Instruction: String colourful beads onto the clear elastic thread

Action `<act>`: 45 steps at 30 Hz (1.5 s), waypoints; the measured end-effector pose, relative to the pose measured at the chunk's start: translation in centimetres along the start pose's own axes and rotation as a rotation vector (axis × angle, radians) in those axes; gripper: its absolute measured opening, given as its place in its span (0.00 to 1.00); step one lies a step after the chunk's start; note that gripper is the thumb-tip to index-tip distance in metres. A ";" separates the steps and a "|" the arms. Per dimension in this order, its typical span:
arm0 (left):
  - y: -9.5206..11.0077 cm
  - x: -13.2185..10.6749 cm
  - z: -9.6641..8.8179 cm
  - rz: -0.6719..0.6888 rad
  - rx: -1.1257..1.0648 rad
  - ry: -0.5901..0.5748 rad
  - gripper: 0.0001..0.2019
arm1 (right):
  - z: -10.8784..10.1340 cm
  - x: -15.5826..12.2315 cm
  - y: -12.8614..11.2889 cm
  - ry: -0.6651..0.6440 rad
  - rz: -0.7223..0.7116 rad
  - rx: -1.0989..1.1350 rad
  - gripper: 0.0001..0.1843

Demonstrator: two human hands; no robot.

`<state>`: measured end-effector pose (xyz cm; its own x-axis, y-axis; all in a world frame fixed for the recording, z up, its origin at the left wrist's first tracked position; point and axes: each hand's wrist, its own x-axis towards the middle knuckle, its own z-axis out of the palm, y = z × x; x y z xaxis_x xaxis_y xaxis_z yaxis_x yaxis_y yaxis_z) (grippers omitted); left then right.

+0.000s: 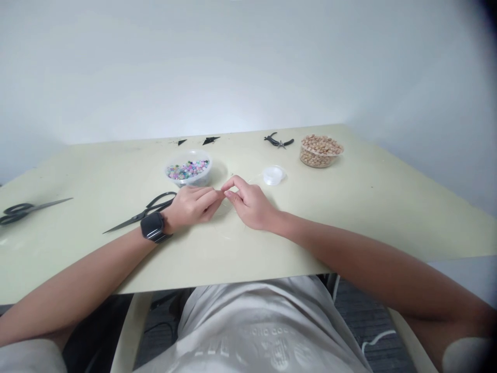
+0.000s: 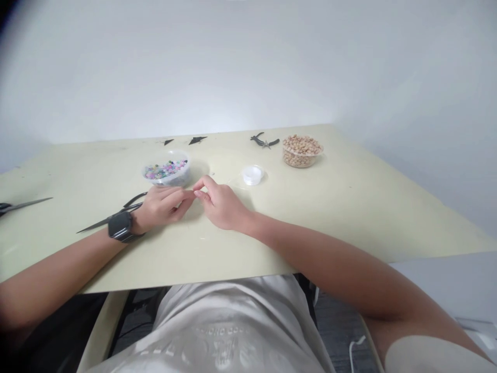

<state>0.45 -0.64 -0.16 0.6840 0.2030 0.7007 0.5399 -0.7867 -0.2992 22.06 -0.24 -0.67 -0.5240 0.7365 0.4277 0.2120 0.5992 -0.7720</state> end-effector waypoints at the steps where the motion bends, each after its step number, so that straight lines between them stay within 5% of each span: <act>1: 0.1 0.0 0.0 -0.006 0.001 0.003 0.06 | 0.0 0.0 0.0 0.007 -0.004 -0.004 0.10; 9: -0.6 0.1 -0.6 -0.081 0.025 0.082 0.08 | 0.0 0.2 0.3 0.057 0.002 -0.023 0.11; 14: -0.9 0.0 -0.3 -0.046 0.025 -0.022 0.04 | 0.0 0.1 0.2 0.048 -0.021 -0.034 0.12; 20: -0.7 -0.1 0.6 -0.038 0.005 -0.098 0.10 | 0.0 0.0 0.0 0.035 -0.023 -0.070 0.10; 28: -0.8 0.3 0.0 0.078 0.108 -0.116 0.07 | -0.1 0.0 -0.3 0.010 -0.016 -0.070 0.10; 45: -0.2 0.1 0.9 -0.052 0.014 -0.075 0.11 | -0.3 0.2 0.4 -0.026 0.034 -0.020 0.13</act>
<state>0.84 0.10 -0.63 0.6896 0.2869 0.6650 0.5819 -0.7661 -0.2728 22.26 0.22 -0.73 -0.5376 0.7483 0.3887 0.2462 0.5802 -0.7764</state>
